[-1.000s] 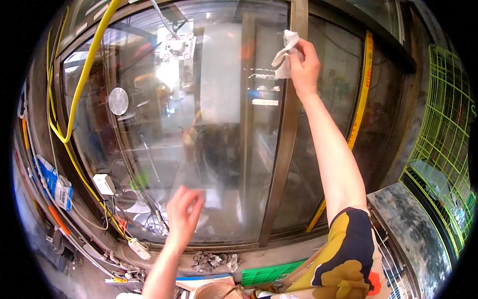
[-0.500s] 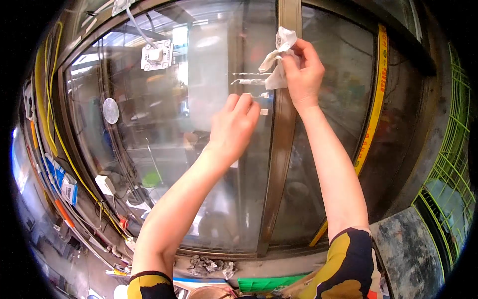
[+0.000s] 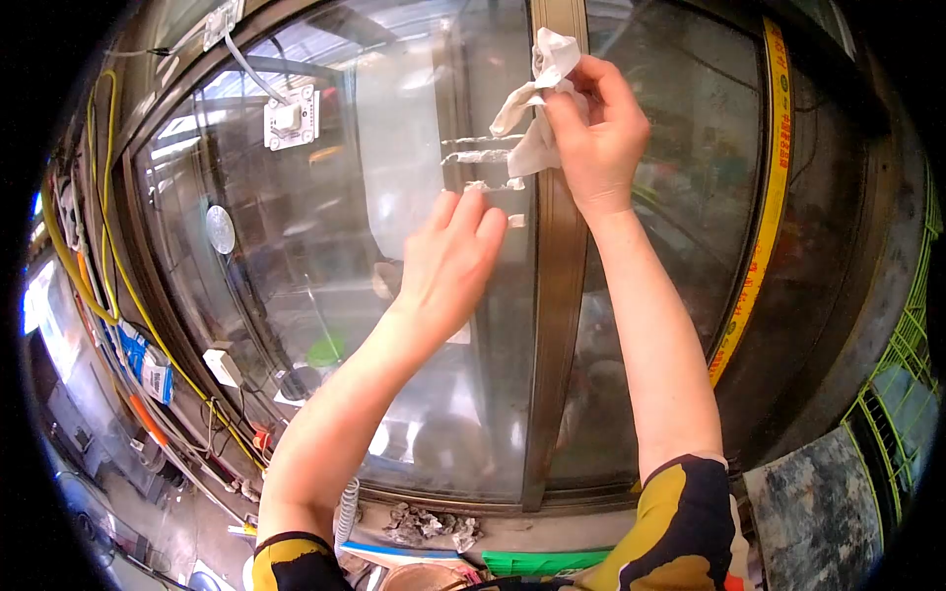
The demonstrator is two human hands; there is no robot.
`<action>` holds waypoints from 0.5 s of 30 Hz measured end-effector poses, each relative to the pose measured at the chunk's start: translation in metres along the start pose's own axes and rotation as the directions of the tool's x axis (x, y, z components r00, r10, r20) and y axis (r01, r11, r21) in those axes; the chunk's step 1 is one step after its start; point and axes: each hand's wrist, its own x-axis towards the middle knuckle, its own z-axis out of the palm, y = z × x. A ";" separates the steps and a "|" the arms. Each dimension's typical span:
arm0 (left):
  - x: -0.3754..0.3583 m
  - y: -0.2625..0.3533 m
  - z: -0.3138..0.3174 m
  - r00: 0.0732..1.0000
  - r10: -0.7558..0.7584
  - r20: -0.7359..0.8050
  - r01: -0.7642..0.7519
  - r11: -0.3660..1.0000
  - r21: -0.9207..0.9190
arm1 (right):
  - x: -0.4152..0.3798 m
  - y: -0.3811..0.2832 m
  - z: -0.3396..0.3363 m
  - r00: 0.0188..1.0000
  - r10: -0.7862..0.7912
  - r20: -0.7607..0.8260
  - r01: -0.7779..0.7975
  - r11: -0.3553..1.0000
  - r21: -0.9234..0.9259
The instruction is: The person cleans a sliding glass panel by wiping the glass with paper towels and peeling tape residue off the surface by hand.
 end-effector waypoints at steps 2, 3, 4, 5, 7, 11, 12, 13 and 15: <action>-0.002 -0.003 -0.001 0.997 -0.022 0.068 0.028 0.995 -0.091 | 0.000 0.001 0.000 1.000 -0.011 0.004 0.011 1.000 -0.017; -0.004 -0.003 -0.002 0.994 -0.032 0.102 0.046 0.990 -0.136 | 0.000 0.001 0.000 1.000 -0.017 0.005 0.017 1.000 -0.021; -0.009 -0.001 -0.005 0.988 -0.017 0.153 0.050 0.975 -0.216 | 0.000 0.001 0.000 1.000 -0.022 0.008 0.022 0.999 -0.024; -0.017 0.003 -0.009 0.980 0.004 0.200 0.056 0.954 -0.294 | 0.000 0.001 0.000 1.000 -0.027 0.012 0.027 0.999 -0.024; -0.031 0.007 -0.017 0.963 0.031 0.267 0.091 0.897 -0.432 | 0.000 0.003 0.000 0.999 -0.037 0.018 0.038 0.999 -0.026; -0.062 -0.009 -0.052 0.940 -0.132 0.315 0.296 0.776 -0.558 | 0.001 0.008 -0.002 0.993 -0.114 0.024 0.116 0.986 -0.118; -0.076 -0.015 -0.060 0.906 -0.227 0.358 0.406 0.708 -0.578 | -0.002 -0.003 -0.006 0.991 -0.085 0.101 0.106 0.970 -0.221; -0.096 -0.019 -0.068 0.845 -0.332 0.418 0.530 0.620 -0.579 | -0.003 0.003 -0.010 0.991 -0.017 0.136 0.055 0.958 -0.281; -0.135 -0.020 -0.088 0.733 -0.446 0.513 0.673 0.578 -0.460 | 0.011 0.019 -0.039 0.988 0.060 0.141 0.030 0.825 -0.565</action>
